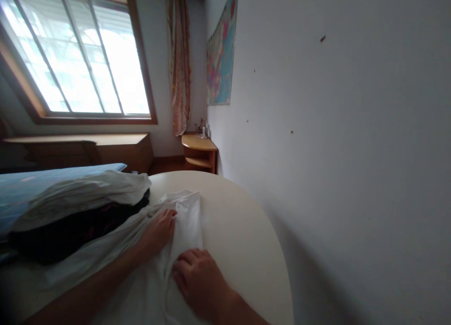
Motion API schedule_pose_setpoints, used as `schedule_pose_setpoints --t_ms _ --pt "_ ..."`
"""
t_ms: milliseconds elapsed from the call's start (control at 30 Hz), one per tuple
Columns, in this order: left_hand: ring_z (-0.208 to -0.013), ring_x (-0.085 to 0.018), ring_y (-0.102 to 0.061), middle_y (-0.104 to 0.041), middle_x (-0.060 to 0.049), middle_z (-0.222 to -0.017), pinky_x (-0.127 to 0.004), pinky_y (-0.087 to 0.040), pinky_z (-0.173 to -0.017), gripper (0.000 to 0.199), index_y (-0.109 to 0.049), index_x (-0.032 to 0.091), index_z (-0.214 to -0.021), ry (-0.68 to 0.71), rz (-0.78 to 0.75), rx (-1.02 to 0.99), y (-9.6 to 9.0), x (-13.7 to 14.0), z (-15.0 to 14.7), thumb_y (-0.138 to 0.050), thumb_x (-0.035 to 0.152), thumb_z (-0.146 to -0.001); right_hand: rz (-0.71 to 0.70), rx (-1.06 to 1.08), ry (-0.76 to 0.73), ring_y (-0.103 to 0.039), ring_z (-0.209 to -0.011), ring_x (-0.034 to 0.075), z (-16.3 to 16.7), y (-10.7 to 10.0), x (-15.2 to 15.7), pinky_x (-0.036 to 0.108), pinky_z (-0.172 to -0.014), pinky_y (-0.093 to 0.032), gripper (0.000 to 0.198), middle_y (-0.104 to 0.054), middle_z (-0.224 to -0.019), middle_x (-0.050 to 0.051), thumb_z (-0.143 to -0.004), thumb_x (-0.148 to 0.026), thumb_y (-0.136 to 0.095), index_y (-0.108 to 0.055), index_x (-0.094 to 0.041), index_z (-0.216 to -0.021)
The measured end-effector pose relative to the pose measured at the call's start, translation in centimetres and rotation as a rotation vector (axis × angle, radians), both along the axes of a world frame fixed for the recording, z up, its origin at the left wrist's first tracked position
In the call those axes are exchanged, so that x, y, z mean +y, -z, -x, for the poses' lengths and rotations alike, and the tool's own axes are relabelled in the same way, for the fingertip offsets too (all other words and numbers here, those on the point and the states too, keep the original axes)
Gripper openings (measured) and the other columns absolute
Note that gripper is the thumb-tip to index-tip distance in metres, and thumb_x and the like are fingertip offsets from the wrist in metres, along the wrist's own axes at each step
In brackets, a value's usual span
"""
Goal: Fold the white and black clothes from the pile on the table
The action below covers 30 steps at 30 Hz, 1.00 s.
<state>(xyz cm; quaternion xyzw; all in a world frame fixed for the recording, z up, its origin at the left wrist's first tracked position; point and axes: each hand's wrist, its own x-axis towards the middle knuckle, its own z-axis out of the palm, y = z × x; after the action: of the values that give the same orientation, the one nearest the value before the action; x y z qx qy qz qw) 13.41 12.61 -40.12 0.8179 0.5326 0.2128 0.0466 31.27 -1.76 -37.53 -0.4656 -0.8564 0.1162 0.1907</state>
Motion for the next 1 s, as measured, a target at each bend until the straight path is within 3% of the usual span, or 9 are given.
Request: schedule_pose_setpoints --t_ms 67,133,233,300,400,600,1000 --pt "-0.116 -0.023 -0.059 -0.065 -0.011 -0.121 -0.036 -0.043 -0.104 0.033 -0.060 0.019 -0.118 0.039 0.000 0.020 1.1 -2.0 0.9 -0.038 0.016 -0.094 0.000 -0.031 0.077 -0.061 -0.106 0.018 0.8 0.0 0.5 0.032 -0.100 -0.043 0.020 -0.069 -0.109 0.004 -0.100 -0.024 -0.048 -0.067 -0.021 -0.104" --pt "-0.130 -0.025 -0.051 -0.060 -0.013 -0.134 -0.040 -0.037 -0.111 0.038 -0.059 0.019 -0.127 0.075 -0.010 0.069 1.8 -3.4 1.5 -0.037 0.019 -0.095 -0.022 -0.026 0.135 -0.059 -0.115 0.021 1.7 0.2 1.2 0.035 -0.105 -0.042 0.026 -0.068 -0.119 0.009 -0.099 -0.022 -0.046 -0.065 -0.018 -0.116" --pt "-0.145 -0.028 -0.034 -0.047 -0.012 -0.151 -0.051 -0.026 -0.117 0.047 -0.050 0.021 -0.141 0.078 0.032 0.162 2.1 -4.3 1.7 -0.033 0.020 -0.097 -0.017 0.015 0.168 -0.038 -0.141 0.025 3.0 1.1 2.4 0.040 -0.118 -0.030 0.047 -0.047 -0.150 0.016 -0.101 -0.029 -0.043 -0.048 -0.008 -0.143" --pt "-0.148 -0.028 -0.027 -0.039 -0.011 -0.157 -0.054 -0.025 -0.117 0.050 -0.044 0.021 -0.147 0.079 0.097 0.205 1.9 -4.2 1.4 -0.030 0.020 -0.099 0.039 0.005 0.198 -0.025 -0.149 0.028 3.4 1.8 3.1 0.043 -0.122 -0.024 0.059 -0.032 -0.158 0.018 -0.103 -0.038 -0.039 -0.037 -0.003 -0.150" --pt "-0.150 -0.028 -0.023 -0.034 -0.011 -0.159 -0.054 -0.024 -0.117 0.051 -0.038 0.021 -0.150 0.085 0.120 0.219 1.8 -3.5 0.4 -0.028 0.022 -0.100 0.091 -0.033 0.239 -0.018 -0.150 0.030 2.9 2.6 3.9 0.047 -0.123 -0.020 0.066 -0.025 -0.161 0.017 -0.103 -0.047 -0.031 -0.033 -0.003 -0.152" --pt "-0.149 -0.028 -0.024 -0.034 -0.011 -0.159 -0.055 -0.024 -0.118 0.050 -0.037 0.023 -0.150 0.123 0.091 0.181 1.9 -1.6 -2.8 -0.030 0.025 -0.101 0.079 -0.106 0.280 -0.018 -0.151 0.027 -0.4 2.5 5.2 0.047 -0.123 -0.018 0.068 -0.024 -0.162 0.013 -0.103 -0.051 -0.022 -0.031 -0.007 -0.154" --pt "-0.146 -0.028 -0.030 -0.041 -0.009 -0.155 -0.051 -0.023 -0.119 0.045 -0.045 0.022 -0.144 0.193 0.081 0.079 1.0 3.2 -9.6 -0.034 0.029 -0.101 0.149 -0.202 0.334 -0.013 -0.152 0.021 -7.4 1.7 9.7 0.036 -0.124 -0.009 0.073 -0.020 -0.164 0.007 -0.102 -0.057 -0.017 -0.026 -0.010 -0.156"
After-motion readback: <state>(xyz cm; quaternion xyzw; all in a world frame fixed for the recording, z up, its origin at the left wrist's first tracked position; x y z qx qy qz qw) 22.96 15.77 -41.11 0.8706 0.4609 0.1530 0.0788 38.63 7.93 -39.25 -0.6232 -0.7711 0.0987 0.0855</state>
